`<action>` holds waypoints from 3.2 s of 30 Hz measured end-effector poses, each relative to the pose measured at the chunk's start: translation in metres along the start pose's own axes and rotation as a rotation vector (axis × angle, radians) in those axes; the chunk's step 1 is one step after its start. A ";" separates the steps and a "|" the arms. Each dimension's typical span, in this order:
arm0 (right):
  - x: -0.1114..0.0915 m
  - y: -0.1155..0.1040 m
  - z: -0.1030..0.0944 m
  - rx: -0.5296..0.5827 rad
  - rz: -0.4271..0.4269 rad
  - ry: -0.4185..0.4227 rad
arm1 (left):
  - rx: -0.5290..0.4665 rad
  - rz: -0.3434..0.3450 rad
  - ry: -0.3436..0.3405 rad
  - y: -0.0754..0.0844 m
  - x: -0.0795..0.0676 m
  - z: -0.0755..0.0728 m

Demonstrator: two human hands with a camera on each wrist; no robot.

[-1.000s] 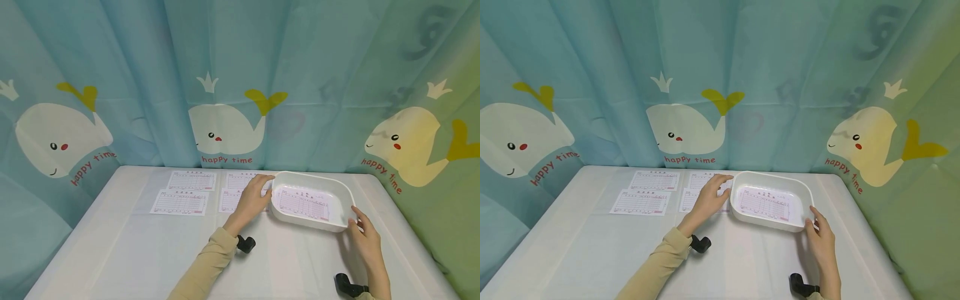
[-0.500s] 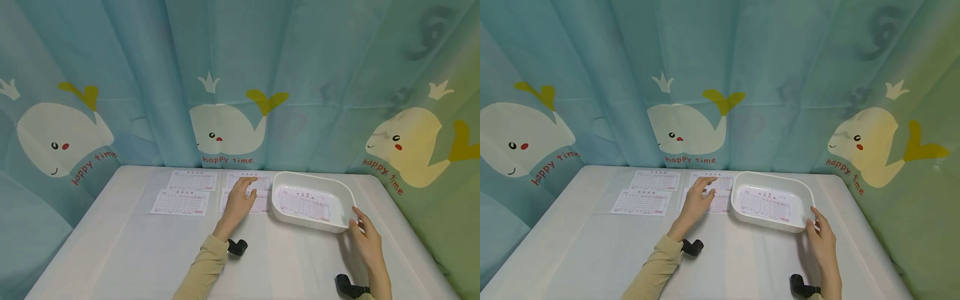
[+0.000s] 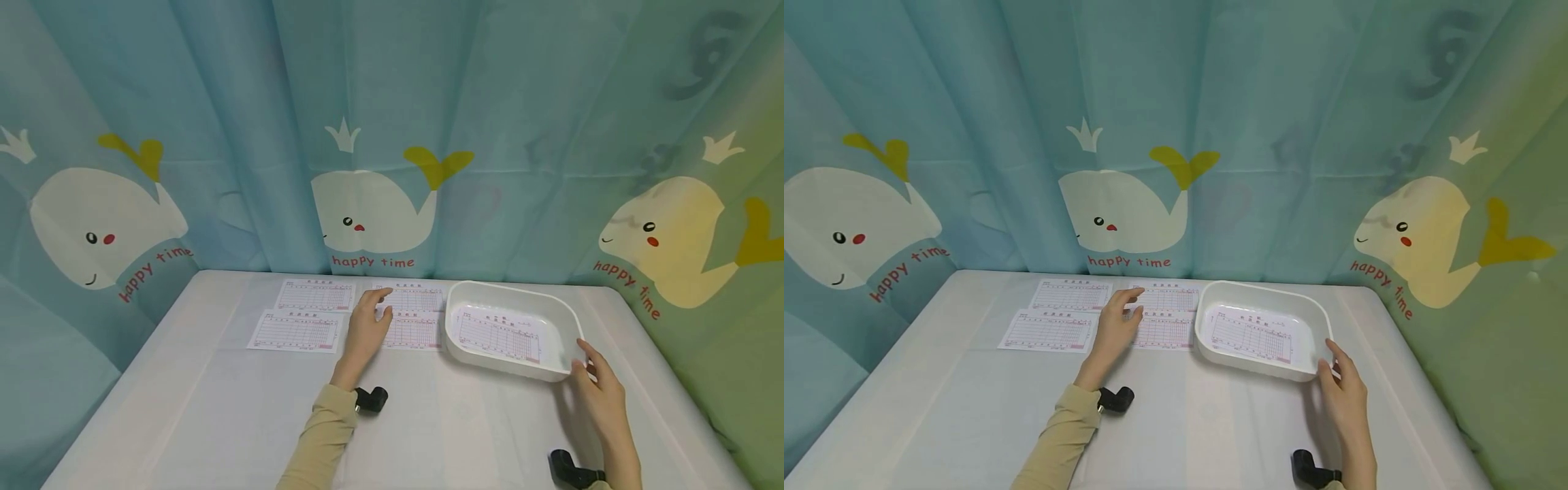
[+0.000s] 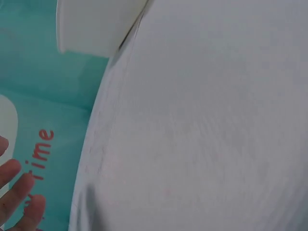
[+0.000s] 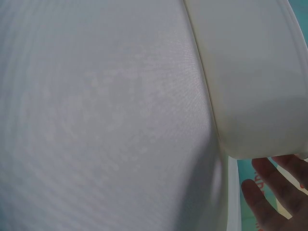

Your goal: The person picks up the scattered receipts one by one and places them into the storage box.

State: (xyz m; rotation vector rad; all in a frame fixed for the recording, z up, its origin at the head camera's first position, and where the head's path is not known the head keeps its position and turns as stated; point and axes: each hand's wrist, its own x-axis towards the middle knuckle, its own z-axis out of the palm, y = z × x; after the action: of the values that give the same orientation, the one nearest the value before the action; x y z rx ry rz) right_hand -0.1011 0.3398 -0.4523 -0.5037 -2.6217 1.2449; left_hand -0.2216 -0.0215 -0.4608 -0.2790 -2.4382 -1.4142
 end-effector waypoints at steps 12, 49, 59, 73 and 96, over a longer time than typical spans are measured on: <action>-0.001 -0.002 0.000 0.002 0.019 0.008 | 0.062 -0.063 0.034 -0.021 0.004 -0.011; 0.000 -0.001 0.001 0.015 0.009 -0.005 | 0.216 -0.078 -0.037 -0.036 0.002 -0.010; -0.001 -0.002 0.000 0.006 0.008 -0.004 | 0.178 -0.090 -0.063 -0.036 0.002 -0.009; 0.000 -0.001 0.001 0.022 -0.005 -0.008 | 0.086 -0.058 -0.040 -0.035 -0.001 -0.015; 0.001 0.000 0.000 0.000 -0.009 0.004 | -0.136 -0.227 0.032 -0.023 -0.007 -0.036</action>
State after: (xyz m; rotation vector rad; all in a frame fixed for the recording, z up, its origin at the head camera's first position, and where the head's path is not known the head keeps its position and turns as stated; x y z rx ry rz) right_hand -0.1020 0.3400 -0.4518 -0.4933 -2.6180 1.2405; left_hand -0.2168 -0.0640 -0.4653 -0.0088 -2.4133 -1.6680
